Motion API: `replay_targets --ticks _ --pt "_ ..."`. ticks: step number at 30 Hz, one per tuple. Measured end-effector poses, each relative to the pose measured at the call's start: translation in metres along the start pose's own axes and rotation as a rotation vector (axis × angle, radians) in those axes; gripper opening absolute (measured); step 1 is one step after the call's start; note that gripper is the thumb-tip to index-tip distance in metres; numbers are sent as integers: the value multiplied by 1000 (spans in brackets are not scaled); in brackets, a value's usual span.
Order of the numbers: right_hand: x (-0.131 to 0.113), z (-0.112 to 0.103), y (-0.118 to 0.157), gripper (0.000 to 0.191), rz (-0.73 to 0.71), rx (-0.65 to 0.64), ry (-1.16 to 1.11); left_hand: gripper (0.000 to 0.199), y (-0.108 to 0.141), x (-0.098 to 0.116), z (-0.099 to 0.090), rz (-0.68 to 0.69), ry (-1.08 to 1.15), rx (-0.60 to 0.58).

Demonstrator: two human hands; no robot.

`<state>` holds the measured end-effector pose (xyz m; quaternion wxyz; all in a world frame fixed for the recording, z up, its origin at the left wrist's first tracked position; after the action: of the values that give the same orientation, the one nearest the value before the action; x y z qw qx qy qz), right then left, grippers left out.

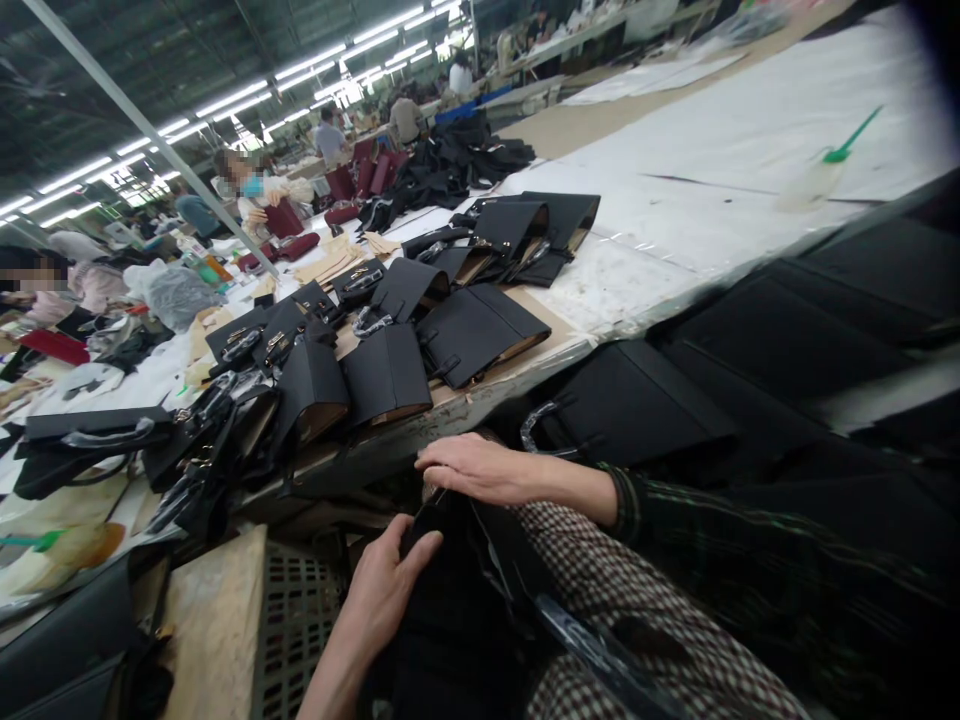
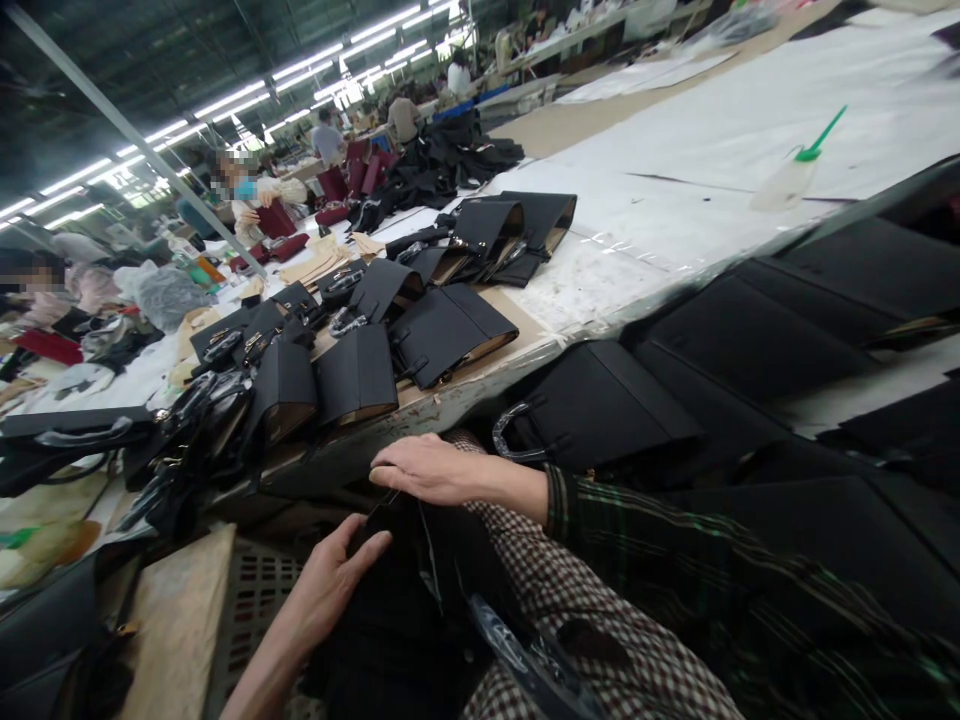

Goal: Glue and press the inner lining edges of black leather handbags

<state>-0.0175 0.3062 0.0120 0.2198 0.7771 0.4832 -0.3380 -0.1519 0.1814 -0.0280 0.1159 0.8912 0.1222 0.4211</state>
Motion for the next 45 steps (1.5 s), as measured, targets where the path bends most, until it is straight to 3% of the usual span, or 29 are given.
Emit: replay_targets --ticks 3,6,10,13,16,18,20,22,24,26,29,34,41,45 --pt "-17 -10 44 76 99 162 49 43 -15 1 1 51 63 -36" --pt "-41 13 87 103 143 178 41 40 -32 7 8 107 121 -81" --pt "-43 48 103 108 295 199 -51 33 -44 19 20 185 159 -170" --pt "-33 41 101 100 299 249 -164 26 -41 28 10 214 142 -231" --pt "-20 3 109 89 270 279 -289 24 -28 38 -23 210 108 -260" --pt "-7 -24 118 88 299 228 -402 28 -15 44 -46 191 85 -284" --pt "4 -41 124 85 306 122 -540 31 -1 50 -55 144 59 -382" --pt "14 -46 126 79 287 28 -577 33 11 52 -47 106 19 -515" --pt "24 -40 126 71 278 -17 -512 30 16 51 -30 103 -38 -575" --pt "35 -29 126 64 293 -9 -466 29 14 45 -13 86 -13 -548" --pt "48 -14 132 58 329 32 -511 35 9 35 1 44 195 -479" --pt "50 -12 142 49 389 33 -561 50 2 32 0 26 308 -463" --pt "40 -3 137 39 428 -124 -726 37 -5 50 0 71 222 -499" --pt "40 -11 133 35 422 -129 -835 39 -9 55 -3 69 236 -506"
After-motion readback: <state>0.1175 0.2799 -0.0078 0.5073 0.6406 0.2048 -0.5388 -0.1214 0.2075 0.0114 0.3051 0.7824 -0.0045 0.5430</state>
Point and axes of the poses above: each hand's wrist, its own y-axis away from the middle knuckle, its own z-axis out of the palm, x = y × z, the point moved 6 cm from there along -y, towards the middle knuckle, and after that the axes turned 6 degrees about z, right-handed, at the moved point
